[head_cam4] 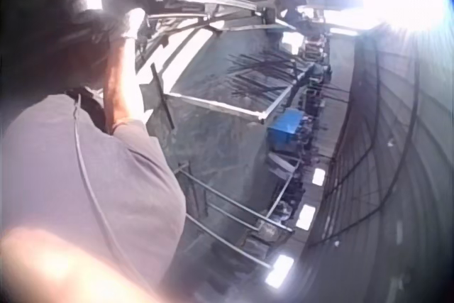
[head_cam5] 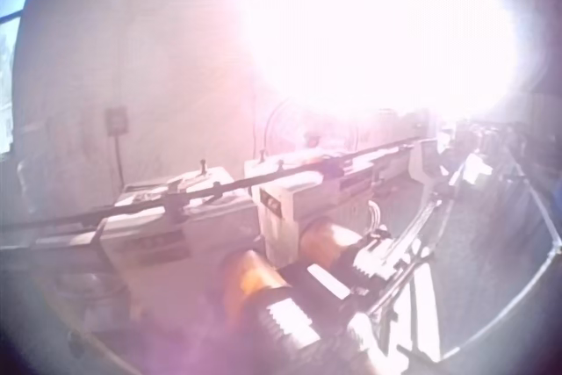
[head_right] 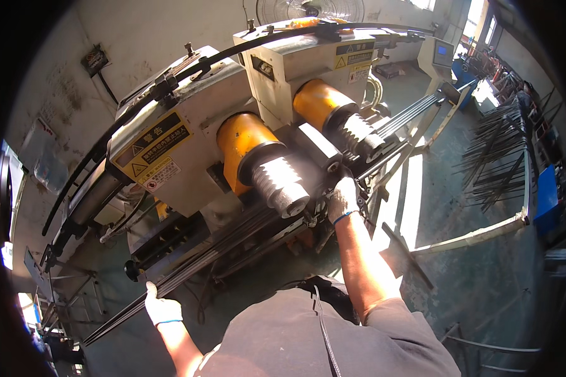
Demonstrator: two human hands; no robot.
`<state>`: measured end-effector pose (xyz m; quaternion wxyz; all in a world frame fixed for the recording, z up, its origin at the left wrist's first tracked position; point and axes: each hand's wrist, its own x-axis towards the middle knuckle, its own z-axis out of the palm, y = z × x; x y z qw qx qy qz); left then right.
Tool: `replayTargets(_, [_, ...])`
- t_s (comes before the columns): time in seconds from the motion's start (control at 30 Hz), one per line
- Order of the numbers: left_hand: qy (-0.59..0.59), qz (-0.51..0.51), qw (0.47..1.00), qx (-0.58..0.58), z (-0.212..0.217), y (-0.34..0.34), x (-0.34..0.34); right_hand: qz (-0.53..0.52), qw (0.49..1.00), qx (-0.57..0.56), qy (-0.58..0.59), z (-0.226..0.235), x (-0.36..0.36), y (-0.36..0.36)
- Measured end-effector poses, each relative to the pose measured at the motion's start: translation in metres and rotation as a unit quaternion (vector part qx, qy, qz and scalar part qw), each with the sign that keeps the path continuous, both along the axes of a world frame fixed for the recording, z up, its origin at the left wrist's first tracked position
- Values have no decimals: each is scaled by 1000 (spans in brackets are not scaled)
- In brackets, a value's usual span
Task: The person repeatedly picks up bundles of long metal rods from a floor rack and feeds them into a yellow and white industrial machine. The rods are inserted into the machine's rollers, and the person then returns to the rack to retrieve more rods, repeating the cycle.
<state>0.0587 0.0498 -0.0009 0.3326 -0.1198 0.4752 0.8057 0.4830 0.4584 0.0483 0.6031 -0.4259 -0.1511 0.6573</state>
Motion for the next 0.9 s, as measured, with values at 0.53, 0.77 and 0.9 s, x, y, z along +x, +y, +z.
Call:
replayTargets(0.53, [-61, -120, 987, 88, -23, -24, -45, 6, 998, 41, -48, -22, -1, 17])
replayTargets(0.77, [-40, -55, 996, 61, -7, 65, 31, 15, 983, 90, -157, -20, 4, 9])
replayTargets(0.9, [-41, 34, 993, 106, 15, 107, 74, 20, 951, 166, -260, -30, 19, 6])
